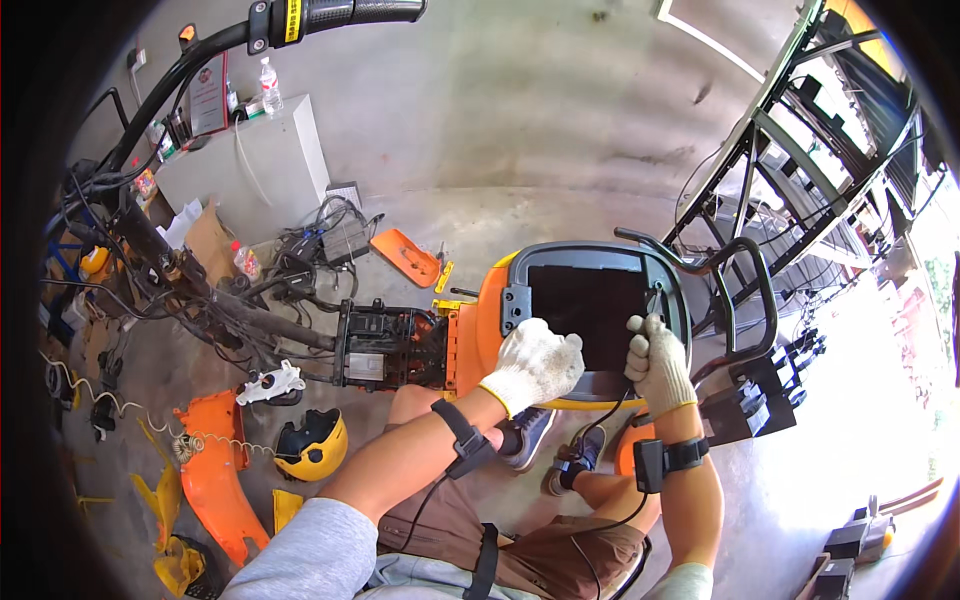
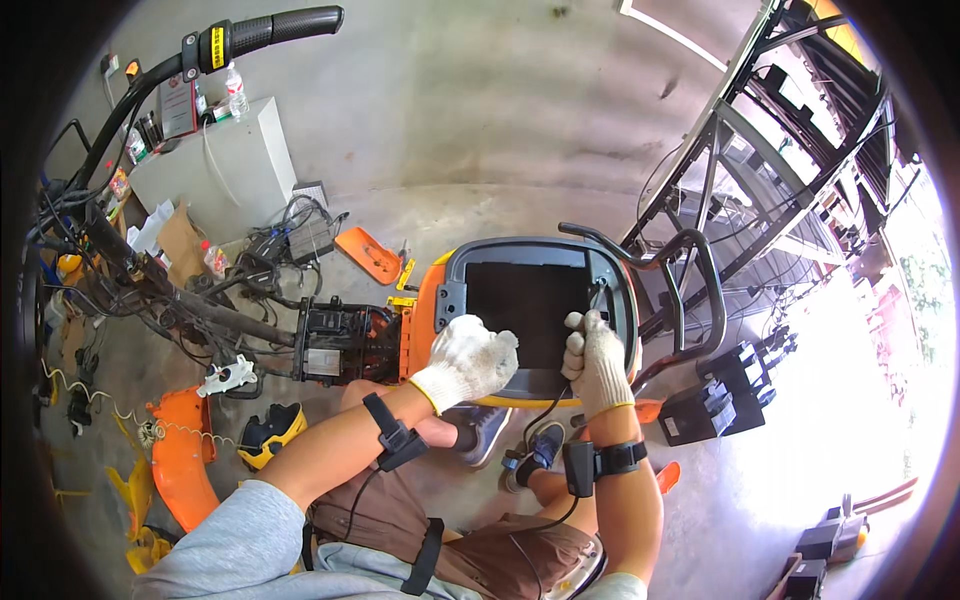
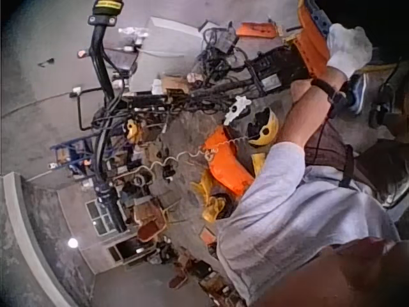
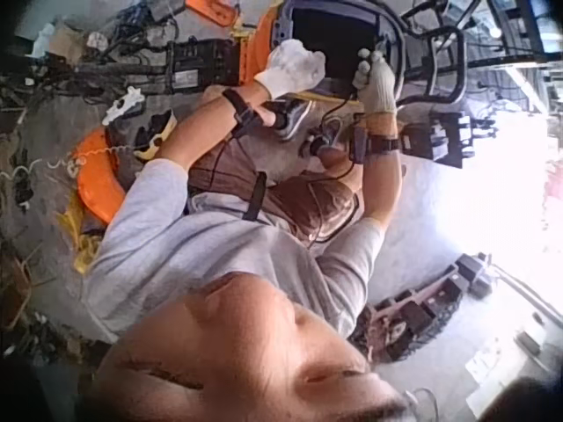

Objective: Repairing and assembling parts of an orange electric scooter.

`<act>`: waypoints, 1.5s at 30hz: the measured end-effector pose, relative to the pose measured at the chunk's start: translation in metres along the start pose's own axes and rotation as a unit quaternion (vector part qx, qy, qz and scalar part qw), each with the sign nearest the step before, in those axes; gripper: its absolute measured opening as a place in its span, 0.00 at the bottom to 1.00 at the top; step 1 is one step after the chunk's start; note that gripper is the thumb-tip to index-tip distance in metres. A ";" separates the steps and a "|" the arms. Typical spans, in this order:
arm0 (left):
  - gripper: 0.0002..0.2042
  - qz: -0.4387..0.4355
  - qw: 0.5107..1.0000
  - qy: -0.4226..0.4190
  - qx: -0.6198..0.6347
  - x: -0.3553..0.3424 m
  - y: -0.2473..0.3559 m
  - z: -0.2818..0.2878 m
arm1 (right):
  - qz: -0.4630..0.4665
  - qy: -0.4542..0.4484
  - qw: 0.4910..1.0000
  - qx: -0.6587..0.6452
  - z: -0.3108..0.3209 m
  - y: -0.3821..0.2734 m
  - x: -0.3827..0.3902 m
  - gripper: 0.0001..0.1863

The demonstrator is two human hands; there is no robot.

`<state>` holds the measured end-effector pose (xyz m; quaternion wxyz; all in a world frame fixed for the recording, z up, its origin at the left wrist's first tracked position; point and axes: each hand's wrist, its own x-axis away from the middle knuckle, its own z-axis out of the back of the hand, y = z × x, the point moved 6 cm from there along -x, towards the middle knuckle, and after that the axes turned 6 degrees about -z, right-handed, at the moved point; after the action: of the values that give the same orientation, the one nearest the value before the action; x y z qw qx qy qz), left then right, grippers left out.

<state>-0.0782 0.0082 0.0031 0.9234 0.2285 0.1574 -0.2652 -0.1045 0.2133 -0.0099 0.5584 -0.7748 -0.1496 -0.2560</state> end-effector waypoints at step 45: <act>0.09 -0.031 0.999 0.027 -0.014 0.004 0.007 0.004 | 0.385 0.225 0.609 0.656 0.015 -0.083 0.016 0.20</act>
<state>-0.0707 0.0094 0.0076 0.9133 0.2179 0.1931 -0.2848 -0.1306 0.2545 0.0606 0.9805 -0.1052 0.1653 -0.0169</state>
